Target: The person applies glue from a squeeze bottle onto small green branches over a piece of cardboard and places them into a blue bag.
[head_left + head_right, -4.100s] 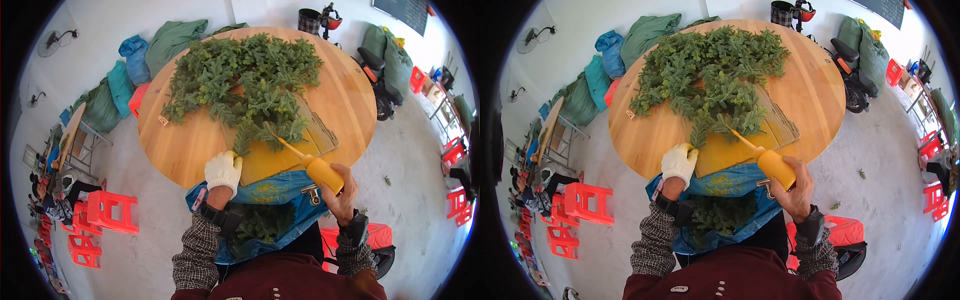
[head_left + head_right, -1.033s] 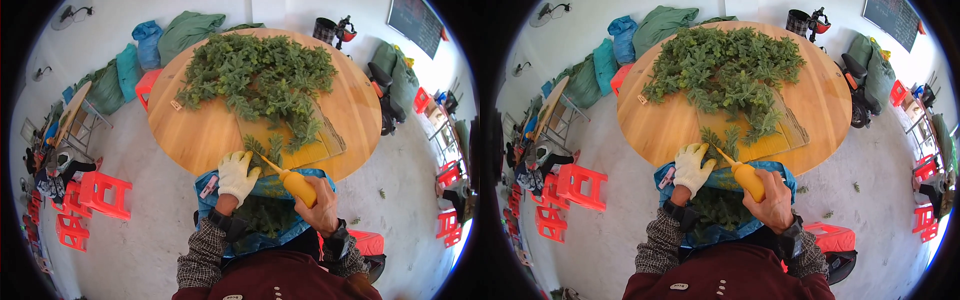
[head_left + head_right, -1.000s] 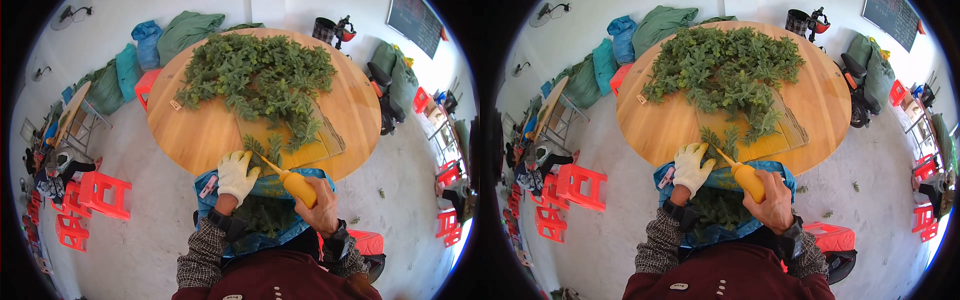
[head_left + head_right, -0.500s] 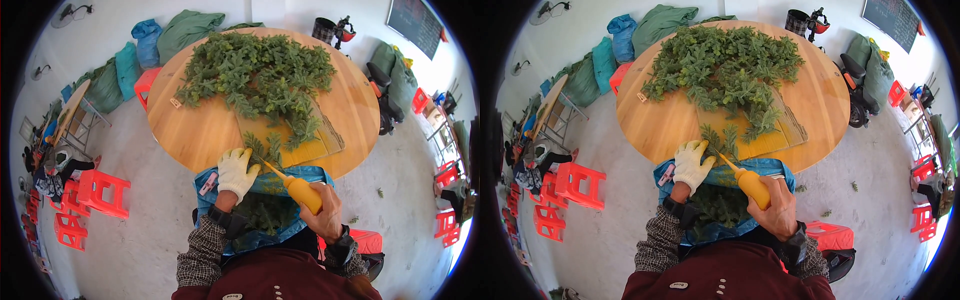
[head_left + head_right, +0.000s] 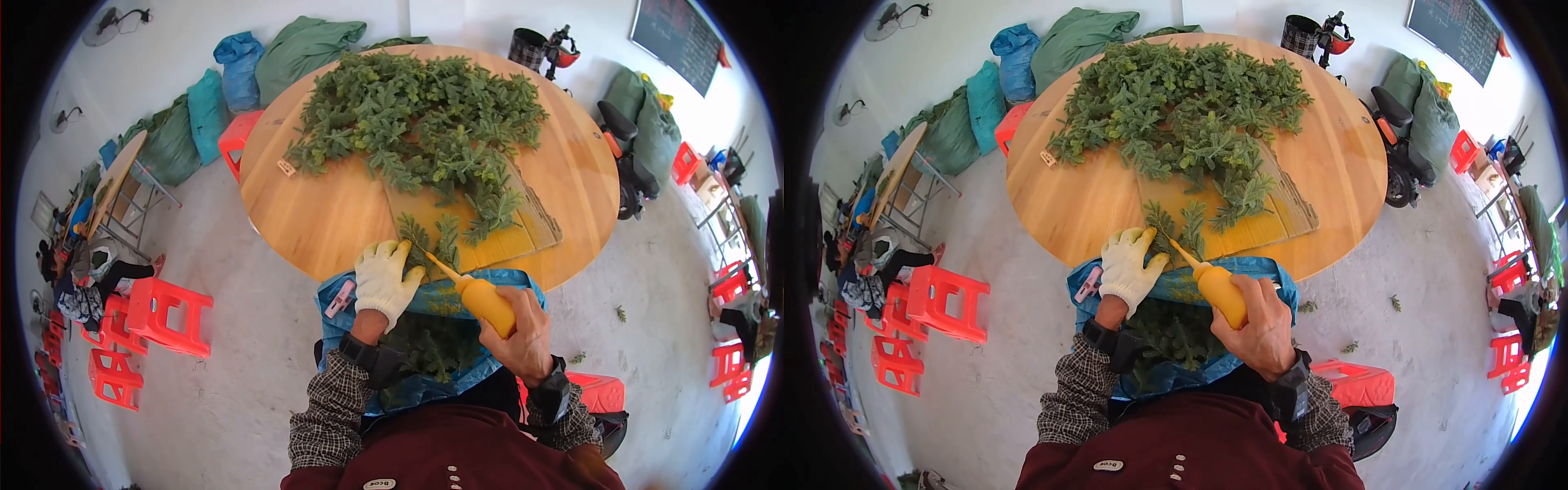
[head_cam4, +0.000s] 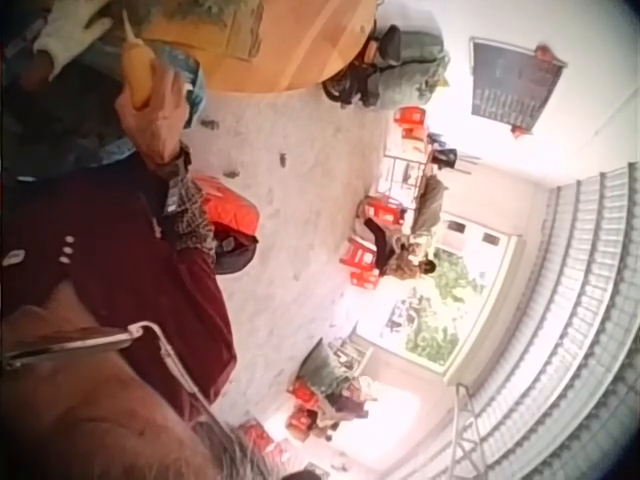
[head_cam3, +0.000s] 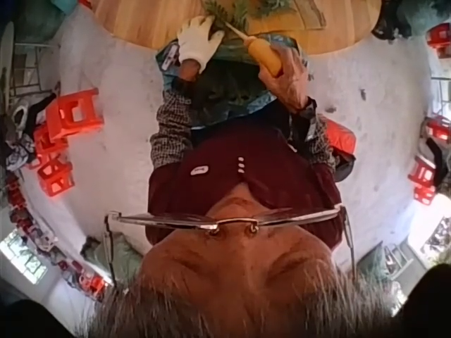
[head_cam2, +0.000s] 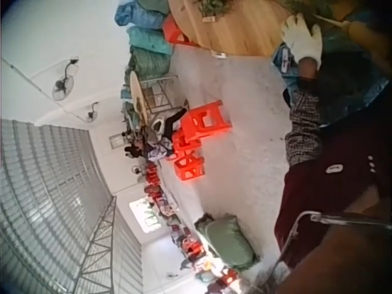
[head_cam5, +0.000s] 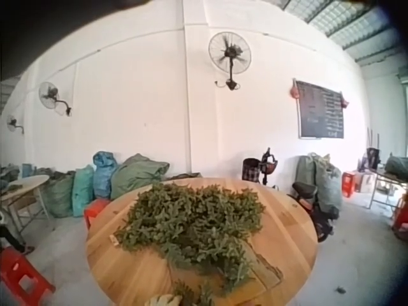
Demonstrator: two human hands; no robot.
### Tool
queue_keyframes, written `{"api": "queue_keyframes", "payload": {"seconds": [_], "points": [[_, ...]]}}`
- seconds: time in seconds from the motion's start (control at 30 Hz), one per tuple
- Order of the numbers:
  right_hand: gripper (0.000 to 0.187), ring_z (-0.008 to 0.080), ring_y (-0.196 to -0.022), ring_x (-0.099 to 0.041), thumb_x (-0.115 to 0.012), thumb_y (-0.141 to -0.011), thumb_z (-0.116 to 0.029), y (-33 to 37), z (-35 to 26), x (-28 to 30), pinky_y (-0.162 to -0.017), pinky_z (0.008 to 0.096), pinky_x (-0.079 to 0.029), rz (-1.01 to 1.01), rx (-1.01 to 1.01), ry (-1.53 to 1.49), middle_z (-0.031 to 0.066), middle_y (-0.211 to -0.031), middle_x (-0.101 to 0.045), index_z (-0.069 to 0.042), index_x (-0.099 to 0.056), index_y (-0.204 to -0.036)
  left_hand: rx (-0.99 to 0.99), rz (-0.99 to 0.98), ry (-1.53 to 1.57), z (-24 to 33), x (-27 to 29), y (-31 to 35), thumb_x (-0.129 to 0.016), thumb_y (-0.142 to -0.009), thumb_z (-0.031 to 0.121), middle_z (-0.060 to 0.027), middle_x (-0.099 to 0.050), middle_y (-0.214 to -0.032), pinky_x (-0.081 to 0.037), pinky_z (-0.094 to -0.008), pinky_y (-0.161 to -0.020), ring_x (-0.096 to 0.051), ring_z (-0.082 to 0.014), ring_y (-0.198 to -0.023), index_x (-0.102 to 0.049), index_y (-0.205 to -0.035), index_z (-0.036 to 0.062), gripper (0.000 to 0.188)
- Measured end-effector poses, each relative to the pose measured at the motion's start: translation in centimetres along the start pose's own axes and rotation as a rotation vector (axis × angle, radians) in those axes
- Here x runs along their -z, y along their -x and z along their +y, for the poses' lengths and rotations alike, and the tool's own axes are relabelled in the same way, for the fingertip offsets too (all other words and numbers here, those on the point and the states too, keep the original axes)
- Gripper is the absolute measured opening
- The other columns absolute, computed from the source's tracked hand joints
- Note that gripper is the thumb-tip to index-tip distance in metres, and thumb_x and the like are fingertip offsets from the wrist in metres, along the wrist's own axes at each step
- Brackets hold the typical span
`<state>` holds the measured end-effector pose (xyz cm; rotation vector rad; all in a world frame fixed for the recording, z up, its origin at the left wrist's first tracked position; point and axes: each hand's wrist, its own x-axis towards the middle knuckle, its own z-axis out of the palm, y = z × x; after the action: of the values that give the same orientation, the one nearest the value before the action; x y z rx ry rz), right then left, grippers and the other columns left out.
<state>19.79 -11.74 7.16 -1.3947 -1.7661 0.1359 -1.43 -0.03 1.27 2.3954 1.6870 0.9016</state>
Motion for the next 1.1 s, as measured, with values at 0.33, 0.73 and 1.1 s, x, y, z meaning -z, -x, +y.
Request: {"api": "queue_keyframes", "payload": {"seconds": [0.33, 0.73, 1.1], "points": [[0.043, 0.0374, -0.077, -0.063, -0.076, -0.070, -0.008, 0.8, -0.6, 1.0, -0.066, 0.0418, -0.052, -0.039, -0.076, -0.023, 0.0176, -0.091, -0.062, -0.003, -0.057, -0.109, 0.011, -0.042, -0.011, -0.1, 0.0, 0.0, -0.068, -0.080, 0.036, -0.0095, -0.060, -0.119, -0.038, -0.0473, -0.099, -0.051, -0.0337, -0.116, -0.064, -0.121, 0.0085, 0.049], [0.044, 0.0365, -0.078, -0.063, -0.077, -0.070, -0.007, 2.7, -0.6, 2.1, -0.067, 0.0411, -0.053, -0.064, -0.120, -0.027, 0.0181, -0.091, -0.061, -0.003, -0.057, -0.110, 0.012, -0.060, -0.005, -0.1, 0.2, -0.1, -0.069, -0.080, 0.036, -0.0095, -0.059, -0.121, -0.038, -0.0475, -0.099, -0.050, -0.0335, -0.117, -0.064, -0.121, 0.0096, 0.049], [0.046, 0.0365, -0.074, -0.062, -0.078, -0.070, -0.010, 3.2, -1.2, 3.8, -0.062, 0.0429, -0.052, -0.019, -0.080, -0.047, 0.0173, -0.089, -0.060, -0.003, -0.058, -0.111, 0.002, -0.059, -0.004, -0.2, 0.3, -0.1, -0.070, -0.079, 0.034, -0.0096, -0.059, -0.120, -0.039, -0.0471, -0.099, -0.050, -0.0337, -0.116, -0.063, -0.122, 0.0091, 0.050]]}}
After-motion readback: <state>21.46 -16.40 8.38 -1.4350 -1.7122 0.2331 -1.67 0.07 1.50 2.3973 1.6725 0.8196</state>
